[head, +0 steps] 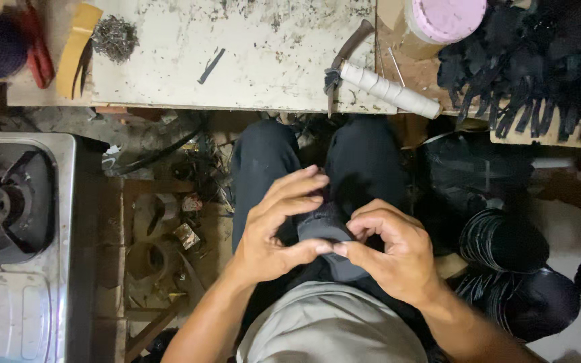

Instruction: The person sits on a low stool and attaches soles to black fabric shoe uppers. They hold an upper on their lap, apply glue from a jar, press a rubber sole onto the upper, and tap and press the sole edges with a hammer, working on one shoe at a time.

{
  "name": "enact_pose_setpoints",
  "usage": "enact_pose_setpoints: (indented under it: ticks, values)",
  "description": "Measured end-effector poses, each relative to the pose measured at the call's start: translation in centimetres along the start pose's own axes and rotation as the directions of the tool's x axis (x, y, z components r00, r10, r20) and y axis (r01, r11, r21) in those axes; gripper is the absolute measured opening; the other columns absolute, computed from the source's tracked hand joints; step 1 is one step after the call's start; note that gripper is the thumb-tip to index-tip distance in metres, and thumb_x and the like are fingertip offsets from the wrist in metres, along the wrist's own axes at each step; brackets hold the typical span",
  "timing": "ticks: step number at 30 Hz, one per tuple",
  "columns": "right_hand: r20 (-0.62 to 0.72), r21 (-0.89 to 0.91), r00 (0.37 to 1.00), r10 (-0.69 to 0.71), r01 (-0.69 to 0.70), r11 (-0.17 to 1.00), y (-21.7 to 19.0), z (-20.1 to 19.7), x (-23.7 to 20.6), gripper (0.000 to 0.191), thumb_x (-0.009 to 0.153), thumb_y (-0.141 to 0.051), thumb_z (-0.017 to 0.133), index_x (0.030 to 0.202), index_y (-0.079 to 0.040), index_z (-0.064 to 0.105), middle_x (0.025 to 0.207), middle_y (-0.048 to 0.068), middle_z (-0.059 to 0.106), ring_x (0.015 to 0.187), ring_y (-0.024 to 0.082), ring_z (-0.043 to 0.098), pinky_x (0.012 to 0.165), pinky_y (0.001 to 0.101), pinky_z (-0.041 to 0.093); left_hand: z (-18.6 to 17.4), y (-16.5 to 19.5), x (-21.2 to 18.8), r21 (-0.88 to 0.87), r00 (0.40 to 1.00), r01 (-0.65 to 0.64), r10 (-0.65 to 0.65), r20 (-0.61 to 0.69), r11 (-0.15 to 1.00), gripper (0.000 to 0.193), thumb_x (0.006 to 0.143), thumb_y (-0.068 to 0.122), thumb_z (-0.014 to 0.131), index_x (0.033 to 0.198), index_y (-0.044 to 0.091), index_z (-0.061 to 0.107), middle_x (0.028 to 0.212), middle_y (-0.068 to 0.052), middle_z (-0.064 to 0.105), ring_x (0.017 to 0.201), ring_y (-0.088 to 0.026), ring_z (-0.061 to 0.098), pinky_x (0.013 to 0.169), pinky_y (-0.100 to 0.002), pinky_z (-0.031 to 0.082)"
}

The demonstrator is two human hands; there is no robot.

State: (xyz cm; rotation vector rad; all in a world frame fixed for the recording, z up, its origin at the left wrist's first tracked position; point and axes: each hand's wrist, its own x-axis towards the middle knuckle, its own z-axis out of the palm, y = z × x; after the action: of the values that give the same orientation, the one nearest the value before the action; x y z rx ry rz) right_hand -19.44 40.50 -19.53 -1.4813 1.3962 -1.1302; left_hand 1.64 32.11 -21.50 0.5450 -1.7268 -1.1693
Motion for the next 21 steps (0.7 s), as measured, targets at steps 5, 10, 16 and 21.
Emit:
enact_pose_setpoints:
  ticks: [5,10,16,21]
  values:
    - [0.05,-0.074,0.999,-0.019,0.022,0.997,0.2,0.5,0.1,0.026,0.073,-0.004,0.086,0.09,0.0,0.066,0.086,0.007,0.069,0.07,0.012,0.066,0.063,0.0248,0.055,-0.6,-0.5,-1.2,-0.021,0.997,0.001,0.0,0.074,1.0,0.037,0.082,0.01,0.085,0.11,0.0,0.062,0.13,-0.019,0.07,0.135,-0.04,0.063,0.121,-0.051,0.048]
    - [0.068,-0.087,0.997,0.032,-0.026,0.996,0.5,1.9,-0.3,0.026,0.072,-0.005,0.088,0.088,0.0,0.068,0.083,0.006,0.069,0.068,0.012,0.067,0.062,0.0252,0.056,-0.2,-0.8,-2.5,0.024,0.998,0.018,-0.019,0.053,1.0,0.033,0.081,0.007,0.083,0.102,0.001,0.059,0.12,-0.015,0.072,0.125,-0.037,0.066,0.115,-0.05,0.051]
    - [0.183,-0.13,0.982,0.035,-0.011,0.991,0.8,3.4,-1.0,0.029,0.075,-0.01,0.086,0.093,0.001,0.067,0.087,0.007,0.068,0.072,0.014,0.068,0.065,0.0264,0.057,-2.1,-0.8,-5.4,0.071,0.981,0.135,-0.144,0.133,0.988,0.029,0.084,0.01,0.085,0.1,0.002,0.062,0.116,-0.014,0.073,0.119,-0.033,0.066,0.106,-0.044,0.052]
    - [0.286,-0.298,0.952,0.109,-0.02,0.954,2.1,3.8,-1.9,0.025,0.074,-0.015,0.085,0.09,-0.002,0.07,0.087,0.007,0.069,0.077,0.022,0.07,0.068,0.0325,0.056,-4.1,-0.5,-9.7,0.118,0.906,0.388,-0.401,0.134,0.914,0.029,0.085,0.009,0.08,0.11,0.002,0.067,0.125,-0.015,0.072,0.125,-0.033,0.064,0.109,-0.045,0.049]
